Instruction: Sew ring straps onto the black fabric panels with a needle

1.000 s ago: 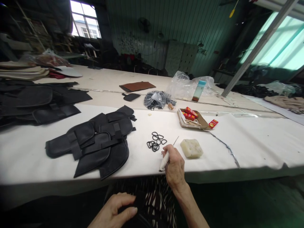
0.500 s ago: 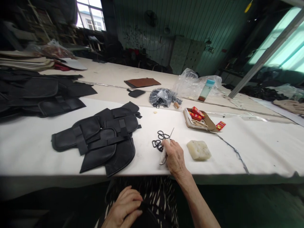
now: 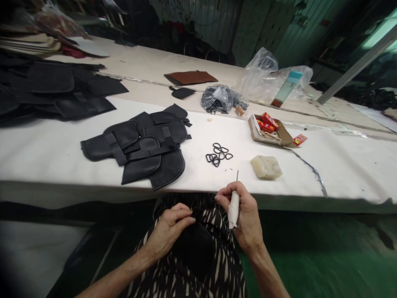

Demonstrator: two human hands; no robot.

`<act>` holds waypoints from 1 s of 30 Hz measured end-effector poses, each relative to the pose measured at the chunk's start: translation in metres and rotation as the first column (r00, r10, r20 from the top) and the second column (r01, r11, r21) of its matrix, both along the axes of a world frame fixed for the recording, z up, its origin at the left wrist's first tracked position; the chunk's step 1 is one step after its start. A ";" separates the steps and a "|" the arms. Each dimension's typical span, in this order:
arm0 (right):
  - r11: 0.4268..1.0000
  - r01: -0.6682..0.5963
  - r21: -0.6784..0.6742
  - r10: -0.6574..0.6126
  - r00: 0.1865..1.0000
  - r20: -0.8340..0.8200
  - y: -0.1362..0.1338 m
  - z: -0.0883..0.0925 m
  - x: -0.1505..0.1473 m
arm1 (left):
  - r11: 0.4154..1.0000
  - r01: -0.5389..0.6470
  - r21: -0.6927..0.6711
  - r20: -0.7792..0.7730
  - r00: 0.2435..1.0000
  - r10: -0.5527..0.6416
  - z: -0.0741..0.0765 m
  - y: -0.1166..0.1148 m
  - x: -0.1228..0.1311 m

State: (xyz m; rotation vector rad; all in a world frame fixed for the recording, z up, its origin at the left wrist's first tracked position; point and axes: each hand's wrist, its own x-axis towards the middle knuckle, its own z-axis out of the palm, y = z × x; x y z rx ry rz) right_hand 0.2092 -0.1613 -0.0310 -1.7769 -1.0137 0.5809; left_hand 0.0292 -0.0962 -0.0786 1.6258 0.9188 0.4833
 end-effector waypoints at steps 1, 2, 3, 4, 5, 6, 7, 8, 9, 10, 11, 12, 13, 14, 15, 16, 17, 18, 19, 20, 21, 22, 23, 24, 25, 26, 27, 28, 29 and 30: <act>0.999 -0.010 -0.032 0.009 0.999 -0.054 -0.007 -0.003 -0.006 | 1.000 -0.001 0.010 0.002 1.000 0.001 0.000 -0.001 0.000; 0.998 -0.020 -0.053 0.015 0.995 -0.102 -0.012 -0.006 -0.012 | 1.000 0.001 0.023 0.000 1.000 -0.001 -0.001 -0.002 0.000; 0.997 -0.030 -0.064 0.020 0.989 -0.147 -0.016 -0.009 -0.016 | 0.999 0.008 0.038 -0.004 1.000 -0.008 -0.001 -0.004 0.000; 0.997 -0.040 -0.068 0.026 0.982 -0.188 -0.019 -0.012 -0.019 | 0.998 0.018 0.055 -0.011 1.000 -0.017 -0.002 -0.005 0.000; 0.996 -0.049 -0.068 0.033 0.975 -0.221 -0.020 -0.014 -0.022 | 0.997 0.029 0.073 -0.018 0.999 -0.027 -0.002 -0.006 0.000; 0.996 -0.060 -0.069 0.042 0.969 -0.243 -0.020 -0.015 -0.023 | 0.995 0.043 0.091 -0.025 0.999 -0.041 -0.002 -0.007 0.000; 0.994 -0.076 -0.075 0.054 0.965 -0.255 -0.020 -0.016 -0.024 | 0.992 0.059 0.108 -0.030 0.998 -0.056 -0.003 -0.008 0.000; 0.992 -0.096 -0.083 0.072 0.963 -0.259 -0.019 -0.015 -0.024 | 0.989 0.075 0.125 -0.033 0.997 -0.072 -0.003 -0.008 -0.001; 0.989 -0.120 -0.089 0.093 0.962 -0.257 -0.018 -0.014 -0.024 | 0.986 0.092 0.140 -0.034 0.996 -0.088 -0.003 -0.008 -0.001; 0.985 -0.142 -0.095 0.115 0.961 -0.251 -0.017 -0.012 -0.023 | 0.982 0.110 0.154 -0.034 0.994 -0.106 -0.003 -0.008 -0.002; 0.981 -0.163 -0.104 0.134 0.962 -0.239 -0.015 -0.011 -0.022 | 0.977 0.132 0.166 -0.033 0.991 -0.128 -0.002 -0.007 -0.002; 0.977 -0.180 -0.118 0.151 0.963 -0.223 -0.015 -0.009 -0.021 | 0.972 0.154 0.175 -0.034 0.988 -0.150 -0.002 -0.006 -0.002; 0.972 -0.195 -0.134 0.165 0.965 -0.205 -0.014 -0.007 -0.019 | 0.968 0.176 0.180 -0.037 0.984 -0.172 -0.002 -0.005 -0.003; 0.966 -0.211 -0.151 0.180 0.965 -0.192 -0.014 -0.006 -0.017 | 0.964 0.198 0.180 -0.041 0.980 -0.194 -0.002 -0.003 -0.003; 0.959 -0.228 -0.166 0.196 0.962 -0.190 -0.013 -0.005 -0.015 | 0.960 0.218 0.177 -0.045 0.976 -0.214 -0.002 -0.002 -0.003; 0.953 -0.248 -0.175 0.213 0.957 -0.196 -0.013 -0.004 -0.014 | 0.956 0.237 0.173 -0.045 0.971 -0.233 -0.001 0.000 -0.003; 0.946 -0.271 -0.178 0.233 0.950 -0.208 -0.013 -0.003 -0.012 | 0.951 0.257 0.170 -0.041 0.966 -0.254 -0.001 0.001 -0.003; 0.939 -0.294 -0.177 0.253 0.942 -0.221 -0.014 -0.002 -0.010 | 0.946 0.276 0.169 -0.033 0.961 -0.275 0.000 0.002 -0.003; 0.932 -0.315 -0.177 0.272 0.935 -0.229 -0.014 0.000 -0.008 | 0.941 0.294 0.166 -0.021 0.955 -0.294 0.001 0.004 -0.003; 0.926 -0.331 -0.181 0.289 0.930 -0.227 -0.015 0.001 -0.007 | 0.937 0.310 0.162 -0.006 0.950 -0.313 0.002 0.005 -0.003; 0.921 -0.341 -0.188 0.301 0.930 -0.211 -0.017 0.003 -0.006 | 0.932 0.327 0.158 0.009 0.943 -0.332 0.003 0.006 -0.003; 0.918 -0.343 -0.199 0.309 0.933 -0.184 -0.018 0.005 -0.006 | 0.925 0.346 0.157 0.022 0.935 -0.354 0.005 0.007 -0.003; 0.916 -0.341 -0.214 0.314 0.938 -0.151 -0.020 0.006 -0.007 | 0.915 0.370 0.160 0.032 0.925 -0.379 0.007 0.008 -0.003; 0.913 -0.337 -0.229 0.317 0.941 -0.119 -0.022 0.008 -0.008 | 0.903 0.396 0.168 0.035 0.913 -0.406 0.008 0.009 -0.003; 0.911 -0.333 -0.245 0.320 0.943 -0.091 -0.024 0.010 -0.009 | 0.889 0.421 0.182 0.033 0.901 -0.433 0.009 0.009 -0.003; 0.907 -0.330 -0.259 0.324 0.944 -0.070 -0.026 0.011 -0.010 | 0.875 0.441 0.200 0.025 0.890 -0.455 0.010 0.009 -0.003; 0.905 -0.328 -0.272 0.325 0.944 -0.057 -0.028 0.012 -0.012 | 0.864 0.454 0.217 0.015 0.883 -0.468 0.010 0.009 -0.003; 0.902 -0.329 -0.281 0.327 0.943 -0.054 -0.030 0.013 -0.013 | 0.856 0.461 0.234 0.006 0.880 -0.475 0.011 0.008 -0.004; 0.900 -0.332 -0.283 0.328 0.943 -0.060 -0.032 0.013 -0.014 | 0.850 0.464 0.251 -0.001 0.878 -0.479 0.011 0.007 -0.004; 0.899 -0.340 -0.278 0.332 0.940 -0.078 -0.034 0.013 -0.015 | 0.845 0.464 0.267 -0.005 0.877 -0.481 0.011 0.006 -0.004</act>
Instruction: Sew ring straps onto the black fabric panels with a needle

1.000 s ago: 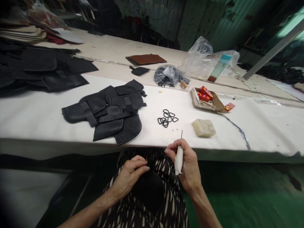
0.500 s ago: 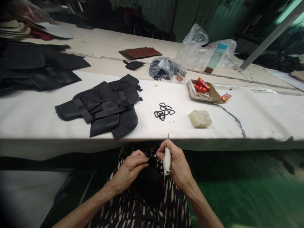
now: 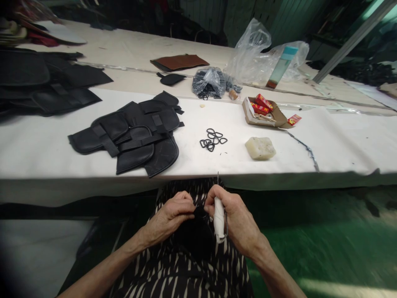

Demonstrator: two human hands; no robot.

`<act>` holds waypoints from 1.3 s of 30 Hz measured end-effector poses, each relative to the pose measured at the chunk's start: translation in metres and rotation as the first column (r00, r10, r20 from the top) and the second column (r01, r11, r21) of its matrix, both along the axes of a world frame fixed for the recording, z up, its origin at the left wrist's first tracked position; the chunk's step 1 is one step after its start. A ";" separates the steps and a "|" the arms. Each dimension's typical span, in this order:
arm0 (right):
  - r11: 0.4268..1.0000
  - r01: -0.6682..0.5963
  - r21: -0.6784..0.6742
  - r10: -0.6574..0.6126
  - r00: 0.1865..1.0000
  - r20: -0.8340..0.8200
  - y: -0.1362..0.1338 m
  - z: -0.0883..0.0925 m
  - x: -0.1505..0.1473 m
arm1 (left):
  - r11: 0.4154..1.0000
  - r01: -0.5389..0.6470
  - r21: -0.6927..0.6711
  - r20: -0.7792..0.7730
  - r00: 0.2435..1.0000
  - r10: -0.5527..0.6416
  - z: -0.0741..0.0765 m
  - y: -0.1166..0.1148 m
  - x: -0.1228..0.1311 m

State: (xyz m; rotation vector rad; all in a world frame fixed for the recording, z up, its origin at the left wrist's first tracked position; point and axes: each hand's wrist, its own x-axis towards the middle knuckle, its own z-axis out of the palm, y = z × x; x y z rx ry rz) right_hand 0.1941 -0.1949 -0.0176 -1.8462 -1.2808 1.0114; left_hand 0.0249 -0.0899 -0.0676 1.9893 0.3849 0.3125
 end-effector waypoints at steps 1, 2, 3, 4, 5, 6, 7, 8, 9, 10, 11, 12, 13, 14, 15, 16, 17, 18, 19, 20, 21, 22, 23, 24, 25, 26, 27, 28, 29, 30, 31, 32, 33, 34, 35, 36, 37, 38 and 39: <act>1.000 -0.006 0.000 0.006 1.000 -0.030 -0.001 0.000 0.000 | 1.000 0.001 0.015 0.004 1.000 -0.001 0.000 -0.001 0.000; 1.000 -0.014 0.001 0.014 0.998 -0.068 -0.002 0.000 0.000 | 0.999 0.002 0.032 0.008 1.000 -0.002 0.001 -0.002 -0.001; 1.000 -0.020 0.001 0.020 0.994 -0.109 -0.002 0.000 0.000 | 0.999 0.003 0.053 0.016 1.000 -0.004 0.001 -0.003 -0.001; 1.000 -0.017 0.003 0.018 0.989 -0.146 -0.003 0.000 0.000 | 0.997 0.005 0.082 0.026 1.000 -0.007 0.001 -0.003 -0.001; 1.000 -0.008 0.004 0.008 0.985 -0.173 -0.003 0.000 0.000 | 0.993 0.007 0.119 0.039 0.999 -0.011 0.001 -0.004 -0.002; 1.000 0.005 0.007 -0.004 0.982 -0.186 -0.003 0.001 0.000 | 0.986 0.009 0.164 0.053 0.998 -0.017 0.001 -0.004 -0.002; 1.000 0.018 0.010 -0.016 0.982 -0.187 -0.004 0.001 0.000 | 0.977 0.010 0.212 0.069 0.997 -0.026 0.001 -0.005 -0.002; 1.000 0.025 0.013 -0.022 0.984 -0.176 -0.004 0.001 0.000 | 0.966 0.013 0.259 0.081 0.996 -0.035 0.001 -0.005 -0.003; 1.000 0.021 0.013 -0.019 0.987 -0.159 -0.005 0.001 0.000 | 0.953 0.013 0.303 0.095 0.995 -0.044 0.000 -0.005 -0.003; 1.000 0.007 0.007 -0.006 0.990 -0.143 -0.005 0.001 0.000 | 0.938 0.011 0.346 0.110 0.993 -0.052 -0.001 -0.005 -0.004; 1.000 -0.012 -0.003 0.011 0.990 -0.140 -0.005 0.002 0.000 | 0.921 0.006 0.388 0.126 0.990 -0.059 -0.001 -0.005 -0.004; 0.999 -0.032 -0.016 0.029 0.988 -0.153 -0.006 0.002 0.001 | 0.903 -0.004 0.431 0.144 0.987 -0.064 -0.001 -0.005 -0.004; 0.998 -0.049 -0.028 0.043 0.983 -0.178 -0.006 0.003 0.001 | 0.880 -0.019 0.474 0.163 0.984 -0.067 -0.001 -0.005 -0.005; 0.997 -0.062 -0.039 0.052 0.977 -0.209 -0.005 0.003 0.001 | 0.857 -0.033 0.515 0.179 0.981 -0.069 -0.001 -0.006 -0.005; 0.996 -0.069 -0.048 0.056 0.970 -0.236 -0.005 0.004 0.002 | 0.834 -0.045 0.550 0.191 0.979 -0.072 -0.001 -0.006 -0.005; 0.996 -0.070 -0.054 0.054 0.966 -0.252 -0.005 0.004 0.002 | 0.815 -0.052 0.577 0.196 0.978 -0.077 0.000 -0.006 -0.005; 0.996 -0.070 -0.060 0.052 0.965 -0.256 -0.005 0.005 0.002 | 0.802 -0.058 0.594 0.202 0.976 -0.079 0.001 -0.006 -0.005; 0.995 -0.071 -0.066 0.052 0.966 -0.254 -0.005 0.005 0.001 | 0.796 -0.064 0.601 0.205 0.976 -0.076 0.001 -0.006 -0.005; 0.995 -0.075 -0.071 0.055 0.966 -0.253 -0.005 0.006 0.001 | 0.798 -0.070 0.599 0.207 0.976 -0.070 0.002 -0.007 -0.005; 0.994 -0.086 -0.074 0.064 0.964 -0.256 -0.006 0.006 0.000 | 0.806 -0.075 0.588 0.206 0.977 -0.059 0.002 -0.007 -0.005; 0.992 -0.100 -0.076 0.077 0.962 -0.261 -0.006 0.006 0.000 | 0.820 -0.078 0.567 0.204 0.978 -0.048 0.002 -0.007 -0.005; 0.990 -0.117 -0.078 0.093 0.960 -0.266 -0.006 0.007 -0.001 | 0.840 -0.075 0.538 0.199 0.979 -0.039 0.002 -0.008 -0.005; 0.988 -0.133 -0.080 0.107 0.958 -0.265 -0.006 0.007 -0.001 | 0.863 -0.068 0.501 0.192 0.981 -0.034 0.002 -0.008 -0.006; 0.987 -0.141 -0.080 0.116 0.959 -0.257 -0.006 0.007 -0.002 | 0.887 -0.055 0.458 0.184 0.982 -0.034 0.002 -0.009 -0.006; 0.987 -0.141 -0.078 0.118 0.963 -0.244 -0.005 0.006 -0.003 | 0.909 -0.044 0.415 0.181 0.983 -0.035 0.002 -0.010 -0.006; 0.988 -0.134 -0.076 0.114 0.967 -0.229 -0.004 0.006 -0.004 | 0.927 -0.035 0.374 0.178 0.983 -0.035 0.002 -0.011 -0.006; 0.989 -0.125 -0.073 0.106 0.970 -0.221 -0.003 0.005 -0.005 | 0.942 -0.028 0.335 0.178 0.983 -0.034 0.003 -0.012 -0.006; 0.991 -0.111 -0.073 0.093 0.971 -0.223 -0.003 0.004 -0.006 | 0.954 -0.027 0.299 0.179 0.983 -0.028 0.003 -0.013 -0.007; 0.993 -0.095 -0.074 0.075 0.969 -0.237 -0.002 0.002 -0.008 | 0.964 -0.034 0.263 0.178 0.984 -0.014 0.004 -0.015 -0.007; 0.994 -0.079 -0.076 0.057 0.964 -0.261 -0.001 0.000 -0.009 | 0.973 -0.048 0.225 0.172 0.985 0.009 0.005 -0.016 -0.007; 0.995 -0.060 -0.076 0.036 0.959 -0.282 -0.001 -0.002 -0.010 | 0.981 -0.071 0.180 0.158 0.987 0.042 0.005 -0.017 -0.007; 0.997 -0.027 -0.073 0.005 0.957 -0.292 -0.002 -0.005 -0.011 | 0.987 -0.101 0.128 0.133 0.988 0.084 0.006 -0.018 -0.007; 0.998 0.017 -0.063 -0.035 0.956 -0.292 -0.003 -0.008 -0.013 | 0.988 -0.136 0.074 0.102 0.986 0.128 0.007 -0.019 -0.007; 0.997 0.068 -0.044 -0.077 0.954 -0.288 -0.004 -0.011 -0.014 | 0.985 -0.172 0.021 0.067 0.983 0.170 0.008 -0.019 -0.007; 0.993 0.115 -0.015 -0.114 0.952 -0.285 -0.006 -0.015 -0.016 | 0.978 -0.205 -0.025 0.034 0.978 0.206 0.008 -0.019 -0.007; 0.988 0.155 0.022 -0.143 0.947 -0.286 -0.008 -0.018 -0.018 | 0.970 -0.235 -0.061 0.006 0.972 0.236 0.008 -0.019 -0.007; 0.981 0.185 0.060 -0.160 0.943 -0.291 -0.010 -0.021 -0.020 | 0.962 -0.260 -0.083 -0.016 0.965 0.260 0.009 -0.019 -0.007; 0.975 0.201 0.095 -0.165 0.941 -0.296 -0.012 -0.024 -0.023 | 0.954 -0.284 -0.094 -0.032 0.959 0.282 0.009 -0.019 -0.006; 0.970 0.209 0.122 -0.165 0.941 -0.295 -0.013 -0.026 -0.025 | 0.948 -0.304 -0.096 -0.045 0.952 0.301 0.008 -0.019 -0.006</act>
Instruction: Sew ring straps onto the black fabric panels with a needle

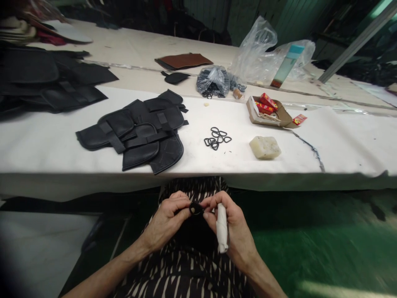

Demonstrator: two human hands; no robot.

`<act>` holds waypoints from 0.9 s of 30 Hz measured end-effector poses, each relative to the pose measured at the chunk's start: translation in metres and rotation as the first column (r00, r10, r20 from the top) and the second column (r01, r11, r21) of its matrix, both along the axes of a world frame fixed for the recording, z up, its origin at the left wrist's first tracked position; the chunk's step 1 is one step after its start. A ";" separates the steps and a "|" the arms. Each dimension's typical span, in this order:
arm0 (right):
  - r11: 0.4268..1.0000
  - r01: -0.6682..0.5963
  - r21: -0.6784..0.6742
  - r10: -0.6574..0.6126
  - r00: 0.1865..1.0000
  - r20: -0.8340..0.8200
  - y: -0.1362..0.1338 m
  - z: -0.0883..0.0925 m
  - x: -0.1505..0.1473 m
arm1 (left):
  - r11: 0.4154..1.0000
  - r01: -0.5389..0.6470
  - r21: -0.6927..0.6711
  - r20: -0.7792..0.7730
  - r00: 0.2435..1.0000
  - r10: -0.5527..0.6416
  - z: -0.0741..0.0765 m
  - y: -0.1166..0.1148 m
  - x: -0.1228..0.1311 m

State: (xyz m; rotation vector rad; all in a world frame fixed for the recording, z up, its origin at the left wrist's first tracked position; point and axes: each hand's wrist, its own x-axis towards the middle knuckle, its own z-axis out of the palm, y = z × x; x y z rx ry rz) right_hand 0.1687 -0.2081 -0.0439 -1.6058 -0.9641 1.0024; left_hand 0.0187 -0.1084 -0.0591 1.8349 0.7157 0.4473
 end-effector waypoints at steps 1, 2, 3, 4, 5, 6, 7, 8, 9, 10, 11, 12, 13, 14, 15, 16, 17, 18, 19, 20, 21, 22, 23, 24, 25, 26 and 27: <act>1.000 0.012 0.016 -0.012 1.000 0.014 -0.001 -0.003 -0.003 | 1.000 -0.019 -0.002 -0.014 1.000 0.019 0.000 0.000 0.000; 0.999 0.023 0.024 -0.023 0.999 0.028 -0.002 -0.005 -0.005 | 0.999 -0.035 -0.001 -0.028 0.999 0.035 0.000 0.000 0.001; 0.999 0.034 0.028 -0.035 0.999 0.038 -0.002 -0.008 -0.007 | 0.999 -0.048 0.001 -0.042 0.998 0.048 0.000 -0.001 0.001; 0.999 0.043 0.033 -0.044 0.998 0.046 -0.001 -0.011 -0.010 | 0.998 -0.060 0.004 -0.055 0.997 0.060 0.000 -0.002 0.001; 0.998 0.051 0.040 -0.053 0.997 0.054 -0.001 -0.014 -0.012 | 0.998 -0.070 0.006 -0.065 0.995 0.070 0.000 -0.002 0.002; 0.997 0.060 0.050 -0.063 0.996 0.070 -0.001 -0.016 -0.014 | 0.997 -0.080 0.010 -0.071 0.994 0.081 0.001 -0.003 0.002; 0.996 0.071 0.061 -0.076 0.993 0.091 0.000 -0.019 -0.016 | 0.996 -0.093 0.016 -0.074 0.993 0.093 0.001 -0.004 0.002; 0.994 0.083 0.073 -0.092 0.989 0.119 0.001 -0.021 -0.017 | 0.994 -0.107 0.024 -0.075 0.991 0.109 0.002 -0.005 0.003; 0.992 0.092 0.083 -0.103 0.983 0.149 0.002 -0.023 -0.019 | 0.992 -0.121 0.031 -0.075 0.990 0.123 0.002 -0.006 0.003; 0.991 0.095 0.089 -0.110 0.978 0.176 0.002 -0.024 -0.020 | 0.990 -0.132 0.041 -0.078 0.988 0.135 0.003 -0.007 0.003; 0.991 0.098 0.092 -0.114 0.974 0.198 0.003 -0.025 -0.021 | 0.989 -0.139 0.050 -0.085 0.986 0.143 0.003 -0.008 0.003; 0.991 0.100 0.091 -0.117 0.970 0.211 0.004 -0.025 -0.021 | 0.988 -0.144 0.059 -0.092 0.985 0.149 0.003 -0.008 0.003; 0.991 0.101 0.089 -0.118 0.969 0.216 0.005 -0.024 -0.020 | 0.987 -0.145 0.066 -0.097 0.984 0.151 0.003 -0.009 0.003; 0.991 0.102 0.089 -0.119 0.969 0.216 0.005 -0.024 -0.020 | 0.987 -0.145 0.070 -0.101 0.983 0.151 0.003 -0.009 0.002; 0.990 0.104 0.091 -0.121 0.970 0.211 0.006 -0.022 -0.019 | 0.987 -0.141 0.075 -0.101 0.984 0.149 0.003 -0.010 0.002; 0.990 0.106 0.096 -0.124 0.971 0.203 0.006 -0.021 -0.017 | 0.987 -0.136 0.081 -0.094 0.985 0.144 0.003 -0.010 0.002; 0.989 0.103 0.103 -0.121 0.974 0.193 0.006 -0.019 -0.016 | 0.987 -0.132 0.092 -0.081 0.987 0.139 0.004 -0.011 0.001; 0.989 0.098 0.109 -0.117 0.976 0.185 0.006 -0.018 -0.014 | 0.984 -0.139 0.113 -0.061 0.987 0.147 0.005 -0.011 0.000; 0.989 0.094 0.113 -0.113 0.977 0.180 0.006 -0.017 -0.012 | 0.976 -0.163 0.146 -0.034 0.985 0.170 0.006 -0.012 -0.001; 0.989 0.090 0.116 -0.110 0.978 0.178 0.006 -0.016 -0.010 | 0.962 -0.205 0.183 -0.002 0.978 0.209 0.008 -0.012 -0.003; 0.989 0.087 0.119 -0.108 0.978 0.179 0.006 -0.015 -0.008 | 0.944 -0.257 0.208 0.028 0.966 0.257 0.010 -0.013 -0.005; 0.989 0.083 0.125 -0.106 0.977 0.183 0.007 -0.014 -0.006 | 0.931 -0.302 0.204 0.040 0.953 0.300 0.011 -0.013 -0.007; 0.988 0.080 0.131 -0.104 0.976 0.189 0.007 -0.013 -0.004 | 0.935 -0.324 0.148 0.022 0.946 0.324 0.012 -0.013 -0.010; 0.987 0.074 0.140 -0.101 0.975 0.196 0.007 -0.012 -0.002 | 0.951 -0.308 0.018 -0.027 0.951 0.309 0.013 -0.013 -0.012; 0.986 0.064 0.154 -0.095 0.974 0.207 0.008 -0.011 -0.001 | 0.946 -0.262 -0.190 -0.087 0.964 0.250 0.012 -0.013 -0.013; 0.984 0.045 0.171 -0.083 0.971 0.223 0.008 -0.009 0.000 | 0.874 -0.201 -0.443 -0.127 0.979 0.161 0.010 -0.012 -0.014; 0.982 0.017 0.190 -0.064 0.967 0.246 0.008 -0.008 0.000 | 0.723 -0.140 -0.677 -0.125 0.989 0.074 0.007 -0.011 -0.015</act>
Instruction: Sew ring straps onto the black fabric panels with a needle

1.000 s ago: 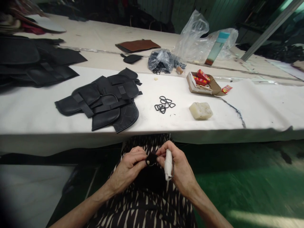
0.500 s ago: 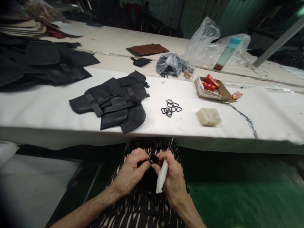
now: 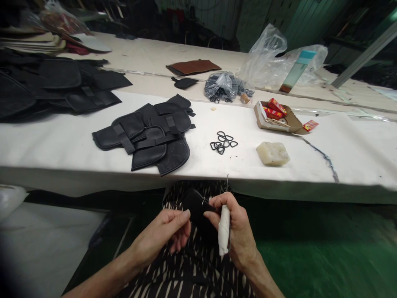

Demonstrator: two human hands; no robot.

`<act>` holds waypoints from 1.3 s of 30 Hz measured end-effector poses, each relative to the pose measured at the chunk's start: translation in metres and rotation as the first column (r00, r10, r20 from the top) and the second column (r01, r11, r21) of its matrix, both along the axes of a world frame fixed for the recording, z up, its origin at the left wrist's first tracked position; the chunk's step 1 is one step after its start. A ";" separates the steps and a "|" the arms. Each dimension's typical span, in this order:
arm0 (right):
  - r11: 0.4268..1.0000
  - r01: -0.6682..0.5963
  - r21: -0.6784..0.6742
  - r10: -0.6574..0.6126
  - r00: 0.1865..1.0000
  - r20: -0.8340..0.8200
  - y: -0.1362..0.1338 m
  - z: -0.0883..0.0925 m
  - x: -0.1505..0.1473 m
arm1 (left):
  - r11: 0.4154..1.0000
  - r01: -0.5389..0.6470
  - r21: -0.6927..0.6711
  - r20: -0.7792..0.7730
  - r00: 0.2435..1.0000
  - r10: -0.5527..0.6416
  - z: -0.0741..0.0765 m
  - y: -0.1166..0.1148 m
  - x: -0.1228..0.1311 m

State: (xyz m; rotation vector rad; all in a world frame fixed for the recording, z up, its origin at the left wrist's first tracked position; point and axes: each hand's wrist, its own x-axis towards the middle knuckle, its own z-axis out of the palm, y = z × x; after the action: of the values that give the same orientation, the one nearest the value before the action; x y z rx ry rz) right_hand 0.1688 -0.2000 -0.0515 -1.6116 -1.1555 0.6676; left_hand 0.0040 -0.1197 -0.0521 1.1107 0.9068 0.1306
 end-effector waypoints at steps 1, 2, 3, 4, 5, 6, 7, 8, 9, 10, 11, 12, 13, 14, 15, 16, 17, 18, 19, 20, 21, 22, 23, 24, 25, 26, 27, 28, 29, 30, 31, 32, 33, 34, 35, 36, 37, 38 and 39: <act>0.999 -0.035 0.022 0.034 0.999 0.032 0.000 0.002 -0.001 | 0.967 0.029 -0.251 0.050 0.999 -0.017 -0.003 0.001 0.000; 0.996 -0.085 0.041 0.082 0.994 0.068 -0.001 0.004 -0.002 | 0.898 0.041 -0.439 0.101 0.995 0.004 -0.007 0.003 0.001; 0.988 -0.146 0.056 0.139 0.984 0.110 -0.002 0.006 -0.003 | 0.828 0.040 -0.560 0.138 0.989 0.046 -0.010 0.005 0.002; 0.975 -0.212 0.063 0.200 0.967 0.160 -0.003 0.008 -0.005 | 0.775 0.035 -0.631 0.162 0.983 0.087 -0.012 0.006 0.004; 0.957 -0.282 0.066 0.261 0.940 0.220 -0.003 0.011 -0.007 | 0.740 0.030 -0.672 0.176 0.977 0.119 -0.013 0.007 0.006; 0.934 -0.350 0.064 0.318 0.902 0.292 -0.004 0.013 -0.010 | 0.715 0.022 -0.698 0.178 0.974 0.143 -0.013 0.008 0.007; 0.907 -0.415 0.066 0.362 0.852 0.378 -0.004 0.015 -0.013 | 0.694 0.006 -0.720 0.166 0.973 0.164 -0.013 0.009 0.008; 0.879 -0.470 0.079 0.381 0.794 0.474 -0.004 0.017 -0.016 | 0.675 -0.026 -0.738 0.136 0.973 0.185 -0.013 0.009 0.009; 0.852 -0.514 0.096 0.376 0.730 0.570 -0.003 0.018 -0.019 | 0.659 -0.067 -0.749 0.094 0.974 0.206 -0.012 0.009 0.010; 0.826 -0.552 0.111 0.358 0.667 0.654 -0.003 0.019 -0.021 | 0.646 -0.106 -0.756 0.052 0.974 0.220 -0.011 0.009 0.011; 0.805 -0.581 0.119 0.333 0.609 0.720 -0.003 0.020 -0.024 | 0.635 -0.134 -0.760 0.014 0.975 0.223 -0.011 0.008 0.011; 0.790 -0.601 0.122 0.309 0.561 0.768 -0.004 0.021 -0.027 | 0.631 -0.150 -0.761 -0.015 0.977 0.214 -0.011 0.008 0.011; 0.777 -0.619 0.114 0.294 0.518 0.803 -0.004 0.022 -0.029 | 0.632 -0.161 -0.758 -0.035 0.978 0.207 -0.011 0.007 0.011; 0.766 -0.635 0.098 0.291 0.479 0.828 -0.005 0.023 -0.030 | 0.638 -0.171 -0.751 -0.046 0.977 0.207 -0.011 0.006 0.012; 0.757 -0.648 0.087 0.286 0.448 0.847 -0.007 0.025 -0.032 | 0.648 -0.181 -0.740 -0.050 0.975 0.216 -0.011 0.005 0.012; 0.749 -0.657 0.086 0.276 0.426 0.862 -0.008 0.026 -0.032 | 0.663 -0.191 -0.724 -0.046 0.972 0.230 -0.010 0.004 0.013; 0.745 -0.661 0.090 0.262 0.413 0.872 -0.010 0.027 -0.033 | 0.680 -0.200 -0.705 -0.038 0.969 0.245 -0.010 0.003 0.014; 0.744 -0.661 0.093 0.251 0.406 0.879 -0.011 0.028 -0.033 | 0.697 -0.206 -0.687 -0.025 0.965 0.261 -0.009 0.002 0.015; 0.744 -0.662 0.093 0.245 0.400 0.883 -0.012 0.029 -0.033 | 0.712 -0.212 -0.670 -0.009 0.960 0.279 -0.007 0.001 0.016; 0.748 -0.657 0.090 0.242 0.397 0.885 -0.013 0.029 -0.033 | 0.720 -0.221 -0.658 0.005 0.955 0.298 -0.006 0.000 0.017; 0.753 -0.653 0.087 0.240 0.396 0.886 -0.014 0.028 -0.033 | 0.718 -0.242 -0.652 0.008 0.945 0.326 -0.005 -0.001 0.018; 0.758 -0.647 0.087 0.242 0.402 0.883 -0.015 0.026 -0.032 | 0.706 -0.266 -0.656 0.001 0.935 0.353 -0.003 -0.001 0.019; 0.762 -0.639 0.100 0.239 0.422 0.875 -0.015 0.024 -0.031 | 0.687 -0.285 -0.669 -0.012 0.928 0.373 -0.002 -0.001 0.019; 0.767 -0.628 0.133 0.224 0.456 0.861 -0.015 0.021 -0.031 | 0.664 -0.291 -0.689 -0.026 0.925 0.379 -0.002 0.000 0.020; 0.767 -0.616 0.181 0.203 0.500 0.842 -0.014 0.019 -0.029 | 0.640 -0.289 -0.712 -0.039 0.926 0.374 -0.001 0.000 0.020; 0.765 -0.605 0.222 0.191 0.542 0.818 -0.014 0.016 -0.028 | 0.623 -0.281 -0.730 -0.044 0.929 0.367 0.000 0.001 0.020; 0.761 -0.597 0.256 0.189 0.580 0.793 -0.014 0.014 -0.026 | 0.613 -0.273 -0.741 -0.043 0.931 0.363 0.001 0.002 0.020; 0.766 -0.580 0.278 0.190 0.616 0.764 -0.013 0.012 -0.024 | 0.616 -0.269 -0.741 -0.036 0.931 0.363 0.002 0.003 0.020; 0.776 -0.562 0.286 0.201 0.650 0.733 -0.013 0.011 -0.022 | 0.630 -0.272 -0.727 -0.027 0.929 0.370 0.004 0.004 0.021; 0.793 -0.542 0.280 0.219 0.681 0.698 -0.013 0.011 -0.020 | 0.654 -0.280 -0.702 -0.016 0.925 0.379 0.006 0.005 0.022; 0.812 -0.520 0.265 0.238 0.710 0.663 -0.014 0.011 -0.019 | 0.684 -0.290 -0.669 -0.003 0.922 0.387 0.008 0.005 0.023; 0.830 -0.493 0.259 0.241 0.737 0.631 -0.014 0.011 -0.017 | 0.715 -0.295 -0.634 0.014 0.920 0.392 0.011 0.005 0.024; 0.844 -0.470 0.259 0.235 0.758 0.609 -0.014 0.011 -0.017 | 0.741 -0.298 -0.601 0.032 0.918 0.395 0.013 0.005 0.025; 0.854 -0.450 0.262 0.224 0.771 0.596 -0.014 0.012 -0.016 | 0.760 -0.301 -0.575 0.047 0.916 0.398 0.014 0.004 0.026; 0.860 -0.436 0.266 0.211 0.778 0.592 -0.013 0.012 -0.016 | 0.771 -0.304 -0.559 0.055 0.914 0.401 0.015 0.003 0.028; 0.860 -0.426 0.281 0.193 0.781 0.594 -0.013 0.012 -0.017 | 0.775 -0.307 -0.552 0.059 0.913 0.403 0.015 0.003 0.029; 0.857 -0.419 0.299 0.174 0.783 0.598 -0.012 0.012 -0.018 | 0.775 -0.311 -0.551 0.060 0.911 0.409 0.015 0.003 0.030; 0.850 -0.421 0.316 0.163 0.781 0.603 -0.012 0.012 -0.019 | 0.771 -0.320 -0.551 0.062 0.905 0.420 0.014 0.002 0.030; 0.843 -0.429 0.325 0.163 0.779 0.606 -0.011 0.012 -0.020 | 0.767 -0.330 -0.550 0.071 0.897 0.436 0.012 0.002 0.030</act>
State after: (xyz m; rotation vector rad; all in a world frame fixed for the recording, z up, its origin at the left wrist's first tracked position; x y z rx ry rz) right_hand 0.1491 -0.2112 -0.0398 -1.2448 -1.8834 0.0758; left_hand 0.0343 -0.1173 -0.0400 0.3752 0.9102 0.3060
